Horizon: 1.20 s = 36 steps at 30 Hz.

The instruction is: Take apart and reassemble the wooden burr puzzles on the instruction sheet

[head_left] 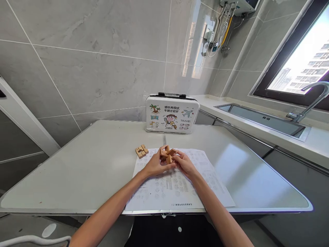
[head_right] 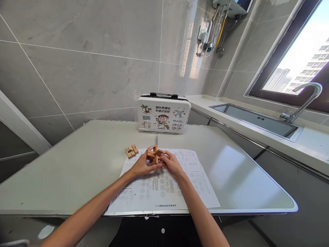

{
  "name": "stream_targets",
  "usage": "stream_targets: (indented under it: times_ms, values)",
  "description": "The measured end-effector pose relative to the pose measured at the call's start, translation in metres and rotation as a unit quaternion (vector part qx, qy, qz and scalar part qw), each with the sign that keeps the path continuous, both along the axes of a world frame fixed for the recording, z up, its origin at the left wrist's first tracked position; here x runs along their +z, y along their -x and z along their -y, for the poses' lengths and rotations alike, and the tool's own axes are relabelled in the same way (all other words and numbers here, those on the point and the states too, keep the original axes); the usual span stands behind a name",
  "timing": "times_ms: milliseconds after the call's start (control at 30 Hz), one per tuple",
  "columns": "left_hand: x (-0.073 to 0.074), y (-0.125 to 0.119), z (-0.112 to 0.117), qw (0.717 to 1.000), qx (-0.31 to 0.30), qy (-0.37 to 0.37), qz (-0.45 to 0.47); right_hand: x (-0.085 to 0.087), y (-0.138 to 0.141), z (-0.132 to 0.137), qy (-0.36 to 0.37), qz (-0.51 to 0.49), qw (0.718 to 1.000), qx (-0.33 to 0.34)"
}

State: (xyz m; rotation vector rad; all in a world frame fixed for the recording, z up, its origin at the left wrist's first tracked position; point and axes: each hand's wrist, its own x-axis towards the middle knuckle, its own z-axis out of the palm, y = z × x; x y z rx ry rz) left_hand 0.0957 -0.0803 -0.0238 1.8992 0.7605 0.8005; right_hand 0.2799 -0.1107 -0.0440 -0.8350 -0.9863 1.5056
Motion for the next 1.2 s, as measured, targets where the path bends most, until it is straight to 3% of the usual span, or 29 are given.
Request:
stream_targets:
  times_ms: [233,633,733,833,967,1200]
  values:
    - [0.007,-0.001,0.003,1.000,0.010,-0.013,0.023,-0.001,-0.001,-0.001,-0.015,-0.002,1.000,-0.005]
    - [0.006,0.005,0.000,0.999,0.026,-0.006,0.031,-0.001,-0.006,0.001,0.002,-0.030,1.000,-0.004]
    - [0.005,0.006,-0.001,0.999,0.045,-0.006,0.017,0.001,-0.010,-0.001,-0.004,-0.082,0.995,-0.052]
    - [0.003,0.005,-0.003,0.998,0.067,0.007,0.011,0.001,-0.015,-0.005,-0.022,-0.115,0.983,-0.145]
    - [0.002,0.004,-0.002,0.997,0.075,0.001,0.030,-0.006,-0.013,-0.008,-0.021,0.008,0.972,-0.236]
    - [0.002,0.005,-0.003,0.991,0.114,-0.071,-0.016,-0.020,-0.001,-0.004,-0.090,0.296,0.915,-0.260]
